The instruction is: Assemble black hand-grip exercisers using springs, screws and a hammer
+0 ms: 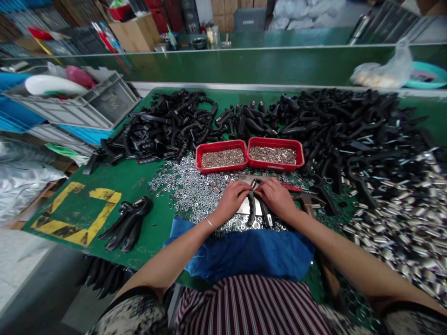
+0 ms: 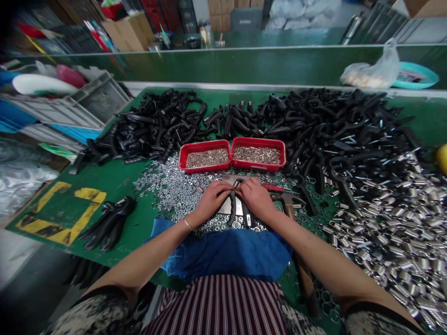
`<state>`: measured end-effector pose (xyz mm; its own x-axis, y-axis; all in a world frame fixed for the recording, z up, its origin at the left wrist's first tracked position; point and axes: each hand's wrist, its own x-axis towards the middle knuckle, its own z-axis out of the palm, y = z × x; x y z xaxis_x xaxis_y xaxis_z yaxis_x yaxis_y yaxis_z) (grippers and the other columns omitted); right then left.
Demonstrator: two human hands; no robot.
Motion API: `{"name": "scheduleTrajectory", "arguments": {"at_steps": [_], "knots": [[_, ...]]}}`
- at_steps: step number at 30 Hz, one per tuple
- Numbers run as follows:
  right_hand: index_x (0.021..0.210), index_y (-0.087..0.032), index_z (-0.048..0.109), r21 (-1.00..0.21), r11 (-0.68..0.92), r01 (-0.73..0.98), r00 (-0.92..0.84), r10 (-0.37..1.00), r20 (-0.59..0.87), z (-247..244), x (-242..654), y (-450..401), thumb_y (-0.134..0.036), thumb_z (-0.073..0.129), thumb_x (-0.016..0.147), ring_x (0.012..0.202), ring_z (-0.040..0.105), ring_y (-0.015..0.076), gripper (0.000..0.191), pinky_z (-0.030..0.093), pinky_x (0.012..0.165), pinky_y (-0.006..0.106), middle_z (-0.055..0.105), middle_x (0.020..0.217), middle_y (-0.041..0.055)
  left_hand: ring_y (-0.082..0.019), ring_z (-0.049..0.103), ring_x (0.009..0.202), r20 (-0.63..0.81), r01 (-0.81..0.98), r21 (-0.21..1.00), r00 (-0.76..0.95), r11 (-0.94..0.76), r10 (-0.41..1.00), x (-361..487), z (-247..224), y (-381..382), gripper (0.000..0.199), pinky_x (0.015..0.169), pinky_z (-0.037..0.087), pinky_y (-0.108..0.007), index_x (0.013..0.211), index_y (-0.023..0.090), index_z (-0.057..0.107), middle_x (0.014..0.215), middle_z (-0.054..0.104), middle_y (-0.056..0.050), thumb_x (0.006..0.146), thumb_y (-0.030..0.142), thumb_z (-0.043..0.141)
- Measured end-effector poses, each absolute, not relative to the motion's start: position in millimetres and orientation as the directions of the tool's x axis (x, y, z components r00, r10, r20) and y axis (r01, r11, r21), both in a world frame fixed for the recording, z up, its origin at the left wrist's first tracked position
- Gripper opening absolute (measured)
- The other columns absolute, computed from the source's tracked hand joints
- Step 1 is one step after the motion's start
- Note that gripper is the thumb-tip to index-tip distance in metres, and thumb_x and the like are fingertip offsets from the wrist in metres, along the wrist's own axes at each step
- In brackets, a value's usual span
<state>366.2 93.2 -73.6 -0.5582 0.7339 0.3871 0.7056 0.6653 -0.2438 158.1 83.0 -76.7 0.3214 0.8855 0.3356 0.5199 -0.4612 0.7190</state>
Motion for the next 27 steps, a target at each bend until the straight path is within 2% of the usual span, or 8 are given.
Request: {"name": "scheduleTrajectory", "arguments": {"at_steps": [14, 16, 18, 20, 22, 25, 27], "knots": [[0.095, -0.011, 0.068, -0.072, 0.700, 0.711, -0.645, 0.689, 0.332, -66, 361, 91, -0.026, 0.046, 0.104, 0.092, 0.053, 0.0280, 0.028, 0.048, 0.079, 0.039, 0.068, 0.093, 0.0140, -0.020, 0.065, 0.104, 0.429, 0.587, 0.640, 0.262, -0.496, 0.864, 123, -54, 97, 0.014, 0.098, 0.049, -0.042, 0.105, 0.024, 0.071, 0.105, 0.073, -0.003, 0.097, 0.020, 0.061], [0.099, -0.012, 0.068, -0.090, 0.728, 0.680, -0.680, 0.672, 0.294, -60, 363, 92, -0.026, 0.044, 0.105, 0.093, 0.054, 0.0282, 0.029, 0.049, 0.080, 0.039, 0.068, 0.095, 0.0137, -0.019, 0.064, 0.105, 0.443, 0.588, 0.631, 0.263, -0.507, 0.857, 118, -50, 105, 0.014, 0.098, 0.049, -0.042, 0.106, 0.024, 0.071, 0.107, 0.072, -0.003, 0.097, 0.021, 0.060], [0.107, -0.014, 0.067, -0.162, 0.740, 0.652, -0.692, 0.669, 0.272, -52, 375, 89, -0.026, 0.042, 0.105, 0.098, 0.055, 0.0281, 0.028, 0.049, 0.085, 0.040, 0.069, 0.103, 0.0139, -0.020, 0.063, 0.107, 0.437, 0.623, 0.606, 0.259, -0.495, 0.861, 112, -44, 119, 0.016, 0.100, 0.048, -0.041, 0.107, 0.025, 0.071, 0.109, 0.072, -0.004, 0.098, 0.022, 0.059], [0.113, -0.016, 0.065, -0.232, 0.662, 0.712, -0.601, 0.746, 0.286, -43, 399, 78, -0.028, 0.042, 0.105, 0.104, 0.057, 0.0289, 0.027, 0.049, 0.088, 0.042, 0.068, 0.111, 0.0154, -0.021, 0.063, 0.108, 0.404, 0.705, 0.546, 0.252, -0.453, 0.879, 103, -37, 140, 0.018, 0.100, 0.046, -0.041, 0.106, 0.023, 0.073, 0.109, 0.072, -0.006, 0.098, 0.023, 0.057], [0.110, -0.016, 0.063, -0.226, 0.468, 0.854, -0.408, 0.873, 0.267, -36, 430, 59, -0.036, 0.045, 0.103, 0.102, 0.060, 0.0316, 0.028, 0.049, 0.085, 0.044, 0.068, 0.107, 0.0181, -0.023, 0.063, 0.107, 0.327, 0.815, 0.436, 0.252, -0.382, 0.911, 95, -30, 166, 0.020, 0.100, 0.045, -0.041, 0.104, 0.021, 0.075, 0.109, 0.072, -0.008, 0.097, 0.022, 0.056], [0.093, -0.018, 0.060, -0.016, 0.228, 0.974, -0.228, 0.974, 0.017, -36, 472, 25, -0.053, 0.047, 0.098, 0.083, 0.065, 0.0337, 0.038, 0.046, 0.066, 0.040, 0.069, 0.086, 0.0172, -0.029, 0.065, 0.105, 0.104, 0.938, 0.213, 0.258, -0.275, 0.961, 89, -23, 203, 0.018, 0.097, 0.045, -0.043, 0.098, 0.016, 0.077, 0.104, 0.073, -0.014, 0.090, 0.020, 0.062], [0.085, -0.020, 0.058, 0.045, 0.134, 0.990, -0.126, 0.980, -0.155, -40, 486, 10, -0.059, 0.046, 0.096, 0.071, 0.066, 0.0320, 0.042, 0.040, 0.056, 0.036, 0.069, 0.078, 0.0149, -0.033, 0.067, 0.101, -0.035, 0.963, 0.115, 0.248, -0.242, 0.968, 91, -20, 219, 0.015, 0.093, 0.046, -0.043, 0.091, 0.011, 0.077, 0.099, 0.074, -0.018, 0.084, 0.017, 0.066]]}}
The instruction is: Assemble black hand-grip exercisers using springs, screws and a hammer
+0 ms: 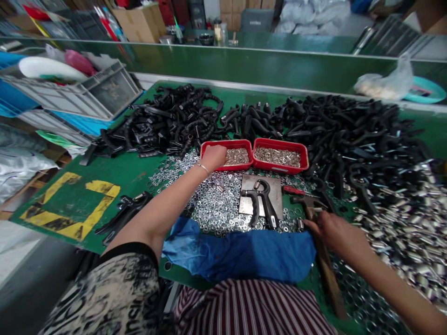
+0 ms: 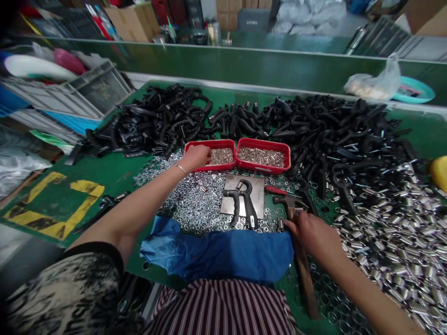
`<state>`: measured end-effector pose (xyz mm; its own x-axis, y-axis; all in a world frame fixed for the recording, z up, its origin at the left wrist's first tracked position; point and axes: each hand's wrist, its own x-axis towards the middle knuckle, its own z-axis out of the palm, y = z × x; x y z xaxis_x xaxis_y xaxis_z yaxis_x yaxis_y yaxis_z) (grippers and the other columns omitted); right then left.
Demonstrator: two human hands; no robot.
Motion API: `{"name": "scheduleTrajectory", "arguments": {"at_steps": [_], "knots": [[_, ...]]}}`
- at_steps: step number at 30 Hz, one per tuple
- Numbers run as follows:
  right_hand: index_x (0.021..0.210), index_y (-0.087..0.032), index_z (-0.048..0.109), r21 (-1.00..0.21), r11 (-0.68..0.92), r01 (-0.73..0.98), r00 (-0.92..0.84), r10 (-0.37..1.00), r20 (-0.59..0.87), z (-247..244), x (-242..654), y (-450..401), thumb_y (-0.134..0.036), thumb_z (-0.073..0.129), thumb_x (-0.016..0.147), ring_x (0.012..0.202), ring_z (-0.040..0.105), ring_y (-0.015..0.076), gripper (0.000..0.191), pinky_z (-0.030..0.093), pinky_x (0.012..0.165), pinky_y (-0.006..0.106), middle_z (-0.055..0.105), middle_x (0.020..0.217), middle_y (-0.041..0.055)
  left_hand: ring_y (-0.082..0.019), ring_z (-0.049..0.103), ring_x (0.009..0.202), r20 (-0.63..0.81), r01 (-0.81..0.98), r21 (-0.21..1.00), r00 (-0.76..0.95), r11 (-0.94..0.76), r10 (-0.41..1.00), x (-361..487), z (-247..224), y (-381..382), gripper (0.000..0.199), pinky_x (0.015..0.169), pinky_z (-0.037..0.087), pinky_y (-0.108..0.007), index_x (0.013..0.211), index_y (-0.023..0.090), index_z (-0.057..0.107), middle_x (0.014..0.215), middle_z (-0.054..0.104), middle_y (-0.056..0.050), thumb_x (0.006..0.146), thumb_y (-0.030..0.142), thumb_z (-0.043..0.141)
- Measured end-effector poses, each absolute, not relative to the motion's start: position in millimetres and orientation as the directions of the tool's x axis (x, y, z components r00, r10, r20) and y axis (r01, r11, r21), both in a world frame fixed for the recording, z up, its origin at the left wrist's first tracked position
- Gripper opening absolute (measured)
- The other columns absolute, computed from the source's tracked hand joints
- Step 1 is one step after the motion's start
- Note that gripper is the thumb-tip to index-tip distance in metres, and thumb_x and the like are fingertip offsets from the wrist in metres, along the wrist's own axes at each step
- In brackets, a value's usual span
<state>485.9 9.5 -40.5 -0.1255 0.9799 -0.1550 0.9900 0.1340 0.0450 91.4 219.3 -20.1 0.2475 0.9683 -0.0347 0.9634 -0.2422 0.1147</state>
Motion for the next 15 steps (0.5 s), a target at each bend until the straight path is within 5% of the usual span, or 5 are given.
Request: {"name": "scheduleTrajectory", "arguments": {"at_steps": [3, 5, 8, 11, 15], "knots": [[0.079, -0.022, 0.056, -0.047, -0.008, 0.999, -0.007, 0.954, -0.301, -46, 490, 2, -0.059, 0.046, 0.095, 0.062, 0.066, 0.0271, 0.041, 0.035, 0.051, 0.032, 0.068, 0.072, 0.0104, -0.034, 0.069, 0.098, -0.081, 0.965, 0.088, 0.256, -0.248, 0.963, 98, -19, 225, 0.014, 0.088, 0.047, -0.040, 0.088, 0.008, 0.076, 0.096, 0.074, -0.021, 0.083, 0.013, 0.063], [0.079, -0.022, 0.054, -0.152, -0.067, 0.986, 0.027, 0.969, -0.247, -44, 490, 4, -0.056, 0.048, 0.092, 0.063, 0.065, 0.0254, 0.036, 0.038, 0.053, 0.032, 0.067, 0.074, 0.0091, -0.033, 0.069, 0.098, -0.066, 0.961, 0.092, 0.267, -0.260, 0.962, 99, -21, 219, 0.019, 0.087, 0.048, -0.039, 0.091, 0.007, 0.075, 0.098, 0.073, -0.022, 0.087, 0.014, 0.058], [0.094, -0.021, 0.054, -0.372, -0.033, 0.928, 0.004, 0.997, -0.078, -33, 488, 6, -0.053, 0.051, 0.091, 0.069, 0.065, 0.0247, 0.032, 0.045, 0.059, 0.034, 0.068, 0.084, 0.0097, -0.031, 0.069, 0.098, -0.008, 0.959, 0.105, 0.267, -0.265, 0.964, 96, -26, 208, 0.025, 0.085, 0.049, -0.038, 0.099, 0.009, 0.074, 0.103, 0.073, -0.021, 0.093, 0.017, 0.051], [0.109, -0.021, 0.054, -0.566, 0.011, 0.824, -0.112, 0.983, -0.145, -17, 476, 8, -0.052, 0.047, 0.096, 0.062, 0.063, 0.0224, 0.034, 0.048, 0.059, 0.034, 0.069, 0.081, 0.0063, -0.030, 0.068, 0.097, 0.107, 0.956, 0.093, 0.267, -0.277, 0.958, 93, -28, 203, 0.028, 0.085, 0.050, -0.040, 0.103, 0.011, 0.072, 0.103, 0.072, -0.020, 0.096, 0.023, 0.049], [0.107, -0.024, 0.057, -0.618, 0.125, 0.776, -0.253, 0.959, -0.124, 7, 440, 16, -0.050, 0.039, 0.101, 0.066, 0.065, 0.0232, 0.031, 0.049, 0.062, 0.034, 0.068, 0.076, 0.0046, -0.028, 0.066, 0.099, 0.236, 0.950, 0.141, 0.243, -0.280, 0.941, 97, -23, 199, 0.023, 0.088, 0.049, -0.041, 0.101, 0.011, 0.070, 0.104, 0.071, -0.018, 0.095, 0.021, 0.050]]}}
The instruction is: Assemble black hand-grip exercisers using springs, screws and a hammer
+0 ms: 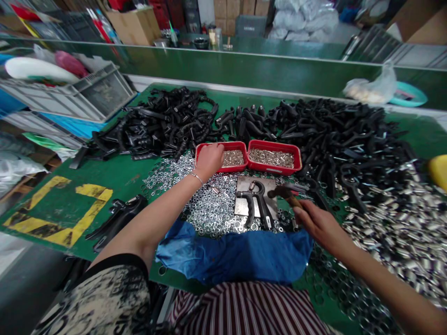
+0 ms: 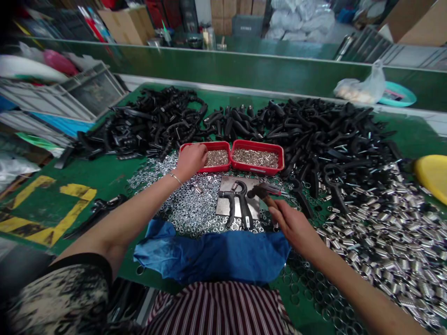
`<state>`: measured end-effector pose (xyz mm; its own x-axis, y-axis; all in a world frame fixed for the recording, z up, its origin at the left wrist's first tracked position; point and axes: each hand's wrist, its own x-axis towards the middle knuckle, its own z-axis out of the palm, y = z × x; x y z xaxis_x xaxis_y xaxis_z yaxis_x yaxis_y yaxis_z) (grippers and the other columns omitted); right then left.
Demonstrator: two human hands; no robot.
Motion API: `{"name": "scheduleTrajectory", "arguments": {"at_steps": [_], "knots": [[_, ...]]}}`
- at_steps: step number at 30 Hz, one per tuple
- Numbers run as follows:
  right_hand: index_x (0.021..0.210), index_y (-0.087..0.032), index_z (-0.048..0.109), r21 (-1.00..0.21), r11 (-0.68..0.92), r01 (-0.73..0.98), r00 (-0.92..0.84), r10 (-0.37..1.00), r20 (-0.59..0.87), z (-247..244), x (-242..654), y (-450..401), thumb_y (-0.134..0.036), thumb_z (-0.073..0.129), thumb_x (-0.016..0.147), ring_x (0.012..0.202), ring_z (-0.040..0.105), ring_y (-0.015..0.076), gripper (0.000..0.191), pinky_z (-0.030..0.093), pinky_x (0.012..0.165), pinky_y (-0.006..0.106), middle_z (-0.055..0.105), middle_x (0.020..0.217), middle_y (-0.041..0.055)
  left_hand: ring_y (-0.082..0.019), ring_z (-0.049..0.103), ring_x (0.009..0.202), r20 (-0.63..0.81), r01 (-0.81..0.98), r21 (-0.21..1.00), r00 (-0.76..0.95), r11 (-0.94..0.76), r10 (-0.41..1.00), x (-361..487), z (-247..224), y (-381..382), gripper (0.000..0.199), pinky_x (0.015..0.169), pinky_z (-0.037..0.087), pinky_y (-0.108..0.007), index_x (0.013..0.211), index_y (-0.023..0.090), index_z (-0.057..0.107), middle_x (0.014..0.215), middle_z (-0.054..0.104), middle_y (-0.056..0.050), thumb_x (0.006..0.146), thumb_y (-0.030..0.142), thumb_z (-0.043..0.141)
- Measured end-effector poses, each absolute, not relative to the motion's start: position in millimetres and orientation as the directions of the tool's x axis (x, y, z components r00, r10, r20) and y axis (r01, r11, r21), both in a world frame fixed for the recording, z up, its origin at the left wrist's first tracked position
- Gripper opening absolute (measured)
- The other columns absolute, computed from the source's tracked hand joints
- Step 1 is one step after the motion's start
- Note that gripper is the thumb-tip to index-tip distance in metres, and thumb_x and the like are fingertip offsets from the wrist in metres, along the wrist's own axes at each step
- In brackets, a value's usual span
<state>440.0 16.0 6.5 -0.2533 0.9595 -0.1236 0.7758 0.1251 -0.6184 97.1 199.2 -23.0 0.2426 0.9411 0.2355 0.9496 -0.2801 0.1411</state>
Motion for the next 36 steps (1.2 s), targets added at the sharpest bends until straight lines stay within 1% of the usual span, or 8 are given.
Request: {"name": "scheduleTrajectory", "arguments": {"at_steps": [3, 6, 9, 13, 16, 23, 31, 36], "knots": [[0.114, -0.023, 0.056, -0.566, 0.219, 0.795, -0.259, 0.966, 0.011, 14, 411, 29, -0.048, 0.035, 0.103, 0.076, 0.068, 0.0252, 0.035, 0.049, 0.067, 0.034, 0.071, 0.089, 0.0092, -0.022, 0.066, 0.092, 0.320, 0.870, 0.371, 0.208, -0.324, 0.924, 104, -16, 189, 0.018, 0.084, 0.050, -0.036, 0.099, 0.015, 0.068, 0.099, 0.073, -0.011, 0.095, 0.021, 0.052], [0.102, -0.022, 0.058, -0.446, 0.274, 0.852, -0.335, 0.940, -0.062, 10, 394, 43, -0.047, 0.037, 0.102, 0.072, 0.067, 0.0266, 0.033, 0.047, 0.063, 0.035, 0.071, 0.088, 0.0112, -0.017, 0.066, 0.082, 0.340, 0.730, 0.599, 0.141, -0.330, 0.930, 108, -11, 171, 0.011, 0.078, 0.050, -0.033, 0.092, 0.018, 0.067, 0.089, 0.073, -0.006, 0.091, 0.022, 0.056], [0.098, -0.023, 0.058, -0.499, 0.281, 0.819, -0.408, 0.899, -0.163, 3, 392, 51, -0.048, 0.036, 0.103, 0.069, 0.066, 0.0240, 0.033, 0.046, 0.062, 0.032, 0.069, 0.081, 0.0073, -0.014, 0.064, 0.068, 0.227, 0.530, 0.819, 0.049, -0.218, 0.973, 106, -11, 151, 0.005, 0.066, 0.051, -0.029, 0.088, 0.019, 0.062, 0.080, 0.071, -0.004, 0.086, 0.020, 0.058], [0.104, -0.022, 0.057, -0.523, 0.220, 0.823, -0.274, 0.961, -0.028, -4, 400, 52, -0.048, 0.035, 0.103, 0.072, 0.066, 0.0242, 0.034, 0.046, 0.065, 0.033, 0.069, 0.084, 0.0087, -0.010, 0.058, 0.050, -0.003, 0.274, 0.961, 0.137, -0.035, 0.991, 104, -18, 128, 0.008, 0.051, 0.047, -0.027, 0.090, 0.019, 0.059, 0.078, 0.072, -0.005, 0.088, 0.023, 0.053], [0.096, -0.022, 0.057, -0.476, 0.209, 0.854, -0.319, 0.934, -0.162, -10, 411, 53, -0.048, 0.040, 0.101, 0.066, 0.064, 0.0238, 0.032, 0.044, 0.060, 0.033, 0.067, 0.076, 0.0068, -0.009, 0.054, 0.046, -0.066, 0.288, 0.957, 0.209, 0.003, 0.976, 111, -27, 119, 0.011, 0.047, 0.043, -0.027, 0.083, 0.020, 0.060, 0.074, 0.073, -0.005, 0.089, 0.027, 0.053], [0.094, -0.024, 0.057, -0.788, -0.040, 0.615, -0.186, 0.963, -0.194, -17, 427, 33, -0.057, 0.039, 0.101, 0.052, 0.057, 0.0176, 0.038, 0.043, 0.051, 0.030, 0.065, 0.067, -0.0003, -0.016, 0.064, 0.065, 0.054, 0.560, 0.808, 0.243, -0.186, 0.968, 132, -42, 118, 0.012, 0.064, 0.051, -0.031, 0.084, 0.019, 0.067, 0.076, 0.072, -0.004, 0.087, 0.022, 0.056], [0.095, -0.023, 0.058, -0.608, 0.125, 0.784, -0.240, 0.965, -0.110, -32, 413, 46, -0.046, 0.044, 0.101, 0.078, 0.067, 0.0252, 0.028, 0.045, 0.066, 0.033, 0.071, 0.086, 0.0070, -0.023, 0.064, 0.093, 0.175, 0.735, 0.462, 0.472, -0.496, 0.864, 166, -36, 128, 0.024, 0.083, 0.052, -0.038, 0.098, 0.019, 0.073, 0.097, 0.070, -0.009, 0.101, 0.030, 0.052], [0.096, -0.022, 0.058, -0.705, 0.039, 0.708, -0.208, 0.966, -0.155, -38, 423, 39, -0.049, 0.041, 0.102, 0.070, 0.065, 0.0215, 0.032, 0.045, 0.064, 0.031, 0.069, 0.078, 0.0034, -0.024, 0.061, 0.096, 0.197, 0.744, 0.396, 0.504, -0.538, 0.841, 173, -46, 136, 0.026, 0.087, 0.050, -0.040, 0.097, 0.017, 0.074, 0.098, 0.068, -0.008, 0.101, 0.031, 0.053]]}}
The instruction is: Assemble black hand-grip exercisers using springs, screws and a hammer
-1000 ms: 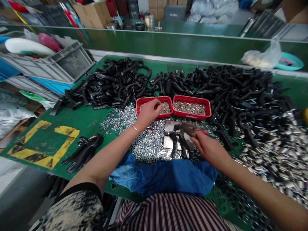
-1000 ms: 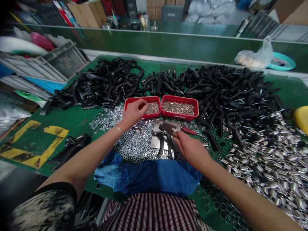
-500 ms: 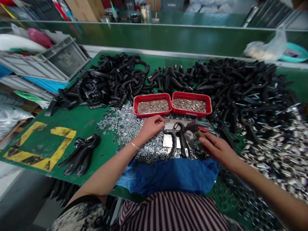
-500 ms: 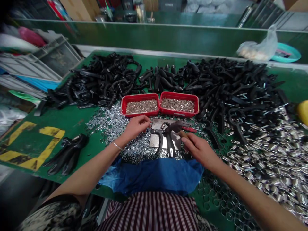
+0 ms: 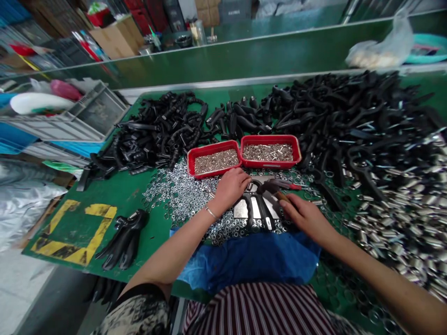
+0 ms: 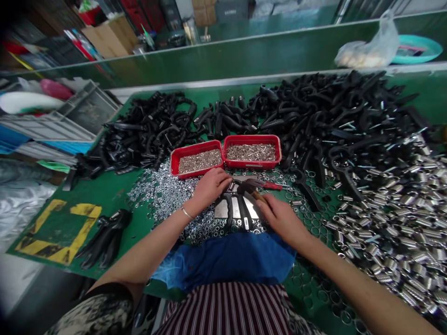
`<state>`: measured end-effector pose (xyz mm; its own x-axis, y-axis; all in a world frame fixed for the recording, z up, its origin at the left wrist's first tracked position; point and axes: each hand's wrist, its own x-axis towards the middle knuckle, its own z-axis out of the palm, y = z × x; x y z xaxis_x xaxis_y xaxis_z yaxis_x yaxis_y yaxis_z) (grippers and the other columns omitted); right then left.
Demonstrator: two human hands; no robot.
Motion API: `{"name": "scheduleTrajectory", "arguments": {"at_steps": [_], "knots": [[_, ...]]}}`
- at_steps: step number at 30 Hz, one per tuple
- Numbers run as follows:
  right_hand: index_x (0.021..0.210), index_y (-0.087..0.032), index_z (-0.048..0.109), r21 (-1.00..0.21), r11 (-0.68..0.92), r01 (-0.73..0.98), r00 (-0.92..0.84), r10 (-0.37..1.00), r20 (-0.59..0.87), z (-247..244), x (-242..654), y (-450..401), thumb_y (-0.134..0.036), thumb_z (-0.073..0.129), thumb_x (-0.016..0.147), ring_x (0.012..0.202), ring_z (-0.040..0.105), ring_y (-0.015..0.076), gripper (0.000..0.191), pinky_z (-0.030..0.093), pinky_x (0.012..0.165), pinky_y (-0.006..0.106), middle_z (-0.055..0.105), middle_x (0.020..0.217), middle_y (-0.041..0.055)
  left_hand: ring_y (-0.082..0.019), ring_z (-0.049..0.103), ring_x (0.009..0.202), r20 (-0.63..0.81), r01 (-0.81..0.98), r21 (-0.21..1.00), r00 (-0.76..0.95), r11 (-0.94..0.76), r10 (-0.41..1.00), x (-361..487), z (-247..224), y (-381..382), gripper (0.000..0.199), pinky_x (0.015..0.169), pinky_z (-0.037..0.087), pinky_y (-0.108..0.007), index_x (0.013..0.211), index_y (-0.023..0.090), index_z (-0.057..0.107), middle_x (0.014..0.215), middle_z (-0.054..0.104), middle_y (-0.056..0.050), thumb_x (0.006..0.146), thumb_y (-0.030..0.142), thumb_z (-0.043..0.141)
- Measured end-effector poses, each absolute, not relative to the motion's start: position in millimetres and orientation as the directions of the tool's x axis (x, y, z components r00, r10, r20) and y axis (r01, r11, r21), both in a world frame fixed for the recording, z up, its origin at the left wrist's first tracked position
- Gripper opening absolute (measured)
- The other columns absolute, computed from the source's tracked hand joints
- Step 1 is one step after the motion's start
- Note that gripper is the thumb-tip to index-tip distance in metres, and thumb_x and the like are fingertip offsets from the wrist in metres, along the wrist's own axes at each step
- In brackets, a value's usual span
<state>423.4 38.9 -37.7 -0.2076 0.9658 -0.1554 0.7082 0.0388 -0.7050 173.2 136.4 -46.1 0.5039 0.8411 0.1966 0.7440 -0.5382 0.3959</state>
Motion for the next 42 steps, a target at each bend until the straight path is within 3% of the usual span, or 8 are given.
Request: {"name": "scheduleTrajectory", "arguments": {"at_steps": [4, 10, 19, 26, 31, 34, 38, 42], "knots": [[0.103, -0.021, 0.062, -0.776, -0.044, 0.629, -0.130, 0.978, -0.161, -43, 430, 36, -0.050, 0.042, 0.101, 0.065, 0.063, 0.0195, 0.035, 0.045, 0.062, 0.030, 0.069, 0.075, 0.0020, -0.023, 0.060, 0.096, 0.192, 0.759, 0.376, 0.498, -0.532, 0.846, 176, -54, 139, 0.027, 0.086, 0.050, -0.038, 0.099, 0.018, 0.074, 0.099, 0.067, -0.008, 0.102, 0.033, 0.051], [0.098, -0.021, 0.062, -0.837, -0.106, 0.537, -0.155, 0.963, -0.222, -48, 432, 39, -0.053, 0.043, 0.101, 0.060, 0.059, 0.0166, 0.037, 0.041, 0.056, 0.028, 0.069, 0.074, 0.0010, -0.022, 0.060, 0.096, 0.166, 0.769, 0.356, 0.507, -0.531, 0.846, 178, -57, 138, 0.028, 0.087, 0.048, -0.036, 0.101, 0.017, 0.073, 0.099, 0.067, -0.008, 0.102, 0.034, 0.051], [0.097, -0.021, 0.061, -0.852, -0.140, 0.504, -0.147, 0.958, -0.245, -44, 434, 35, -0.053, 0.045, 0.099, 0.057, 0.056, 0.0162, 0.036, 0.038, 0.054, 0.029, 0.069, 0.075, 0.0023, -0.025, 0.053, 0.090, 0.195, 0.703, -0.042, 0.702, -0.710, 0.685, 181, -62, 130, 0.029, 0.080, 0.041, -0.037, 0.105, 0.013, 0.067, 0.094, 0.062, -0.011, 0.104, 0.021, 0.039], [0.106, -0.020, 0.063, -0.834, -0.113, 0.539, -0.156, 0.960, -0.231, -35, 436, 43, -0.052, 0.045, 0.099, 0.060, 0.059, 0.0175, 0.037, 0.041, 0.055, 0.030, 0.070, 0.077, 0.0031, -0.022, 0.059, 0.091, 0.197, 0.753, 0.075, 0.631, -0.653, 0.750, 177, -65, 126, 0.033, 0.080, 0.043, -0.036, 0.114, 0.014, 0.067, 0.099, 0.065, -0.011, 0.106, 0.025, 0.037], [0.098, -0.021, 0.062, -0.796, 0.087, 0.600, -0.241, 0.967, -0.077, 4, 424, 60, -0.049, 0.042, 0.102, 0.069, 0.063, 0.0182, 0.034, 0.043, 0.062, 0.030, 0.069, 0.075, 0.0026, -0.025, 0.059, 0.106, 0.294, 0.809, 0.211, 0.483, -0.549, 0.825, 176, -60, 105, 0.034, 0.092, 0.045, -0.039, 0.123, 0.012, 0.062, 0.114, 0.065, -0.014, 0.105, 0.033, 0.043], [0.099, -0.021, 0.059, -0.716, 0.192, 0.671, -0.256, 0.966, 0.019, 19, 410, 73, -0.049, 0.037, 0.104, 0.074, 0.064, 0.0199, 0.036, 0.044, 0.066, 0.031, 0.070, 0.083, 0.0055, -0.026, 0.058, 0.108, 0.347, 0.768, 0.209, 0.520, -0.605, 0.780, 175, -55, 82, 0.030, 0.095, 0.043, -0.043, 0.116, 0.012, 0.064, 0.118, 0.066, -0.013, 0.105, 0.031, 0.044], [0.103, -0.018, 0.059, -0.480, 0.255, 0.839, -0.359, 0.923, -0.137, 11, 395, 96, -0.044, 0.038, 0.102, 0.074, 0.065, 0.0249, 0.033, 0.042, 0.065, 0.034, 0.071, 0.090, 0.0122, -0.025, 0.059, 0.103, 0.324, 0.679, 0.158, 0.651, -0.717, 0.687, 175, -59, 58, 0.026, 0.092, 0.043, -0.043, 0.104, 0.012, 0.067, 0.110, 0.069, -0.012, 0.104, 0.025, 0.044], [0.105, -0.019, 0.059, -0.462, 0.300, 0.835, -0.403, 0.905, -0.140, 4, 393, 107, -0.048, 0.030, 0.105, 0.078, 0.067, 0.0254, 0.041, 0.043, 0.067, 0.034, 0.072, 0.091, 0.0125, -0.024, 0.059, 0.104, 0.334, 0.693, 0.207, 0.613, -0.690, 0.716, 177, -65, 56, 0.025, 0.093, 0.043, -0.042, 0.109, 0.012, 0.066, 0.113, 0.069, -0.013, 0.104, 0.022, 0.043]]}}
